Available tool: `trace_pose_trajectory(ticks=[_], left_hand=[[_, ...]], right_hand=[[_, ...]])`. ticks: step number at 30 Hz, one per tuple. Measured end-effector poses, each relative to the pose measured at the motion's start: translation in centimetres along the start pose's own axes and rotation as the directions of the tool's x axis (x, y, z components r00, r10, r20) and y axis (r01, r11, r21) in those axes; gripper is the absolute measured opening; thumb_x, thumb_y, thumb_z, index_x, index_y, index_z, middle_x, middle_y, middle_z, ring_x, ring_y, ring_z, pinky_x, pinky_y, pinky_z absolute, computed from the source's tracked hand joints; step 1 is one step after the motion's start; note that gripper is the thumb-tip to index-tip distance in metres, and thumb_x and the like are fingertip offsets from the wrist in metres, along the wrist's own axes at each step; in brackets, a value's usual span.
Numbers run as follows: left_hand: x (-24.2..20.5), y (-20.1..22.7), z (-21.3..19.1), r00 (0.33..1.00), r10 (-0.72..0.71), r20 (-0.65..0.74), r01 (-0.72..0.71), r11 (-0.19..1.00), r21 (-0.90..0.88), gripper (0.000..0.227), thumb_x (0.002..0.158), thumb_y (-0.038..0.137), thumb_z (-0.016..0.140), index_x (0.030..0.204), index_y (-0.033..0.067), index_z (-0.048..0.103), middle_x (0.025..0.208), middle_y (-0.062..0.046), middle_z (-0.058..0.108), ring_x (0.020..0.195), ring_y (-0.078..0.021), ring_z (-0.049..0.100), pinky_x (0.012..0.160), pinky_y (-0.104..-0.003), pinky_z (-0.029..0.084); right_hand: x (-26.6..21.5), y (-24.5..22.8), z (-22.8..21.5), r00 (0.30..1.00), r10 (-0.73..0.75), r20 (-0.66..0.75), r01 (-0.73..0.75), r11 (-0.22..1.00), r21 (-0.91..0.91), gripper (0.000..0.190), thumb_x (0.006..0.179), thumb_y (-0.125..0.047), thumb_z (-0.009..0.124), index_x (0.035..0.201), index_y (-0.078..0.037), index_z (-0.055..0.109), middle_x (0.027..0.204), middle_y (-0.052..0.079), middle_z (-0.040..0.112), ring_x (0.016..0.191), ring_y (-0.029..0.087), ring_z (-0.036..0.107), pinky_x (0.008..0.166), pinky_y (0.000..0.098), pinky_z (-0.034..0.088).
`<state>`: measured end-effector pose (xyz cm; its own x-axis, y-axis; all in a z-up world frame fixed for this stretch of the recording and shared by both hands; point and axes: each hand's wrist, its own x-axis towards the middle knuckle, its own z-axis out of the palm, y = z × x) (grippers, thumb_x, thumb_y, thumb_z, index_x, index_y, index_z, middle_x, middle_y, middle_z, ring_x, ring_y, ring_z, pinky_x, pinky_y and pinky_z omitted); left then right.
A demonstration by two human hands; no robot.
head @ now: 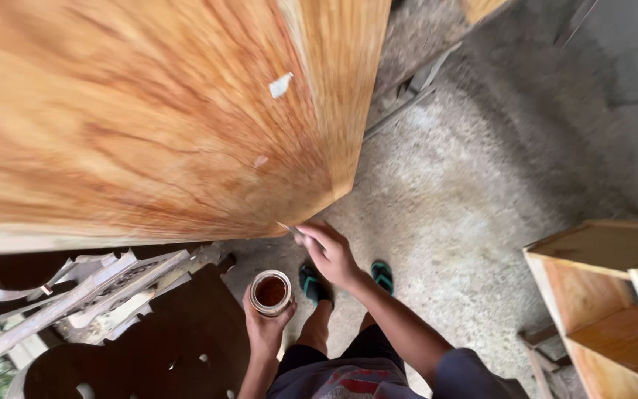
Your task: The person uses a small metal spatula to scoop reddish-brown wood stain from a jar and applies it to the surface of a large wooden board. They repeatedly dip the spatula into the jar and spread the stain across the board's surface, working on different sections throughout the clip.
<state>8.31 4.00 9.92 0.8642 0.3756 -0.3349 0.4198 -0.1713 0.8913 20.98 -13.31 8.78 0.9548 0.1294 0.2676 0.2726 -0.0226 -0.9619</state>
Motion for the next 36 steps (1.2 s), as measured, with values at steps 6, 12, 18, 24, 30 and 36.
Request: trace_pose_trajectory(ticks=[6,12,18,24,30,36], left_hand=[[0.9,2.9,0.0,0.99,0.138,0.037,-0.134,0.987,-0.093,0.092,0.067,0.007,0.09,0.143,0.0001,0.039,0.13,-0.011,0.061,0.119,-0.0206,0.061,0.102,-0.034,0.05],[0.9,5.5,0.2,0.972,0.235,0.032,-0.237,0.966,0.1,0.094,0.063,0.01,0.094,0.141,-0.0017,0.043,0.129,-0.014,0.062,0.12,-0.0232,0.062,0.103,-0.035,0.049],[0.1,7.3,1.1,0.958,0.278,-0.069,-0.277,0.961,0.019,0.097,0.063,0.01,0.093,0.143,-0.0029,0.039,0.13,-0.013,0.061,0.121,-0.0224,0.06,0.105,-0.035,0.049],[-2.8,9.0,3.6,0.938,0.207,-0.279,-0.215,0.977,-0.001,0.091,0.068,0.008,0.091,0.143,-0.0024,0.04,0.132,-0.013,0.06,0.123,-0.0215,0.06,0.107,-0.035,0.048],[-5.2,10.3,7.0,0.88,0.144,-0.452,-0.137,0.989,0.047,0.086,0.07,0.01,0.091,0.142,-0.0022,0.043,0.132,-0.013,0.06,0.122,-0.0222,0.06,0.107,-0.035,0.047],[-5.9,10.6,9.7,0.827,0.138,-0.545,-0.118,0.99,0.072,0.088,0.07,0.01,0.091,0.142,-0.0019,0.043,0.133,-0.014,0.057,0.123,-0.0238,0.059,0.108,-0.036,0.046]], right_hand=[[-6.4,-3.0,-6.5,0.963,0.238,-0.126,-0.249,0.965,-0.085,0.029,0.096,0.007,0.058,0.124,0.002,0.063,0.116,0.013,0.067,0.093,0.02,0.075,0.076,0.0297,0.059],[-0.7,-6.2,-11.2,0.973,-0.063,-0.224,-0.016,0.943,-0.333,0.026,0.099,0.006,0.061,0.124,0.003,0.066,0.117,0.015,0.069,0.097,0.022,0.075,0.086,0.0304,0.06],[9.3,-7.0,-14.6,0.908,-0.418,0.017,0.367,0.776,-0.513,0.03,0.098,0.008,0.065,0.126,-0.001,0.067,0.118,0.013,0.07,0.103,0.028,0.073,0.088,0.0317,0.062],[16.3,-7.6,-17.7,0.889,-0.443,0.117,0.452,0.806,-0.381,0.031,0.099,0.011,0.063,0.127,-0.001,0.066,0.119,0.017,0.068,0.104,0.026,0.073,0.087,0.0352,0.062],[21.7,-8.1,-20.0,0.706,-0.64,0.301,0.706,0.612,-0.355,0.041,0.094,0.014,0.067,0.131,-0.003,0.067,0.117,0.014,0.067,0.107,0.029,0.067,0.09,0.0401,0.058],[27.1,-10.8,-19.4,0.515,-0.769,0.38,0.841,0.366,-0.399,0.046,0.093,0.011,0.077,0.134,-0.01,0.071,0.116,0.009,0.069,0.105,0.026,0.056,0.09,0.0374,0.051]])
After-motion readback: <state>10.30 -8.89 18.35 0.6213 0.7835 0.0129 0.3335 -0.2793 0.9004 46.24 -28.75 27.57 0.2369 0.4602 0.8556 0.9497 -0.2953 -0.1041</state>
